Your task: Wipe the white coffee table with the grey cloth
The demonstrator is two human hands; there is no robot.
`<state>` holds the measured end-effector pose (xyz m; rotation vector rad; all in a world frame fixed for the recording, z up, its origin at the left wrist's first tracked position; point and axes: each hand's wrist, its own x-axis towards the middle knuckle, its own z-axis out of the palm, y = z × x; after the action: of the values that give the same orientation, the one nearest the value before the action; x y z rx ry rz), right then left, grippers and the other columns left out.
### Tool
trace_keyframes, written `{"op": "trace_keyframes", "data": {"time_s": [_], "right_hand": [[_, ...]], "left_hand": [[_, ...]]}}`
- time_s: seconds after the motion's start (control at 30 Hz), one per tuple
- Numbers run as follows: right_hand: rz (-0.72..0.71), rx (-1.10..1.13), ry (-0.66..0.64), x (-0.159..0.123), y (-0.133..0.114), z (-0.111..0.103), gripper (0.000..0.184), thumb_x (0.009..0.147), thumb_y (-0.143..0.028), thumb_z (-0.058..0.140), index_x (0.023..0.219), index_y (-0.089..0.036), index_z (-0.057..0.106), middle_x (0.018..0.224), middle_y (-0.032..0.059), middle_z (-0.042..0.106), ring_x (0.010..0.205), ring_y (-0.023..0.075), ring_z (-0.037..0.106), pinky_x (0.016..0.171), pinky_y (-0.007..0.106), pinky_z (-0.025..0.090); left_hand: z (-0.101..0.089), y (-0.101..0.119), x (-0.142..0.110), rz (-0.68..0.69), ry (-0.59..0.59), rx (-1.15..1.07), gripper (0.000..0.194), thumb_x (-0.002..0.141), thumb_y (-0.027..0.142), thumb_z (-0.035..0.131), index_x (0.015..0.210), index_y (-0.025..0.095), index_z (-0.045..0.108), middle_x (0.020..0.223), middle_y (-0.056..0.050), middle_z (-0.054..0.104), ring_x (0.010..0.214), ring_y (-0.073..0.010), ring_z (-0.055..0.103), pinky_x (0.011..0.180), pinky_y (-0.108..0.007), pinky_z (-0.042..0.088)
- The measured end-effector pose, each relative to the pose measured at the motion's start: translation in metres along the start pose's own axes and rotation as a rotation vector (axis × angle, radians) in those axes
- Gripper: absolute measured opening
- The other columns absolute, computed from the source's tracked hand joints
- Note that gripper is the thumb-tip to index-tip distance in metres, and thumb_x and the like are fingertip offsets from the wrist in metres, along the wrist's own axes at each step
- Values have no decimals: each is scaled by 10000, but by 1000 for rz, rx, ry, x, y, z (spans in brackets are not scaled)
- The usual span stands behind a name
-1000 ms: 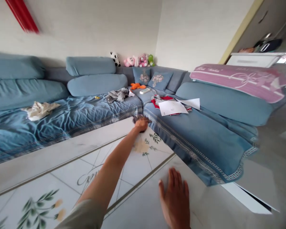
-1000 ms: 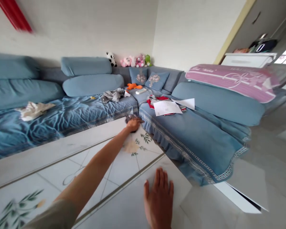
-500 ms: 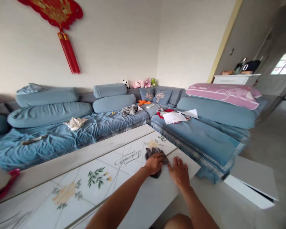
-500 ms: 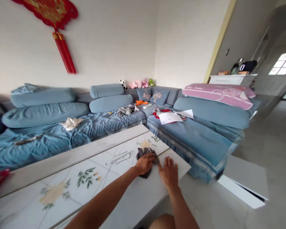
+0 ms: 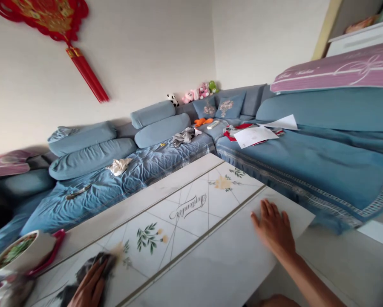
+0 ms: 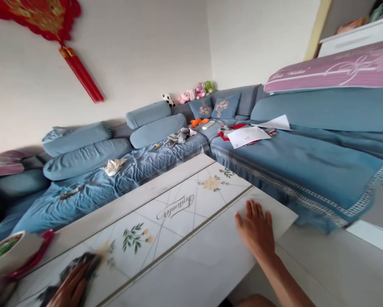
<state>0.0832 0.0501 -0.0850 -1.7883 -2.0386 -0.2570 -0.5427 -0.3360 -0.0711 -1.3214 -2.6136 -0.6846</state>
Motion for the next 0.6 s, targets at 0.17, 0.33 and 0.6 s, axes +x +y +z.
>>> {"op": "trace_keyframes", "data": {"time_s": [0.17,0.33,0.6], "right_hand": [[-10,9,-3,1,-2,-10,838,1155,-499,90,1646,62,472,1725,246,481,1594,403,415,1323,644,290],[-5,-18,-3,1,-1,-5,825,1141,-486,118,1633,52,502,1715,242,497,1600,397,418,1331,638,281],[-38,-108,26,4,7,7,691,1137,-359,230,1606,4,584,1694,200,541,1553,368,512,1269,602,378]], "left_hand": [[59,162,122,108,-126,80,625,1003,365,427,1527,213,732,1653,-74,663,1589,-316,567,1336,-497,463],[140,385,216,322,-312,5,616,1033,162,437,1616,147,636,1728,-153,571,1657,-335,455,1406,-517,336],[178,584,114,765,-454,-218,590,1017,270,577,1586,148,673,1722,-167,570,1627,-349,500,1395,-519,378]]}}
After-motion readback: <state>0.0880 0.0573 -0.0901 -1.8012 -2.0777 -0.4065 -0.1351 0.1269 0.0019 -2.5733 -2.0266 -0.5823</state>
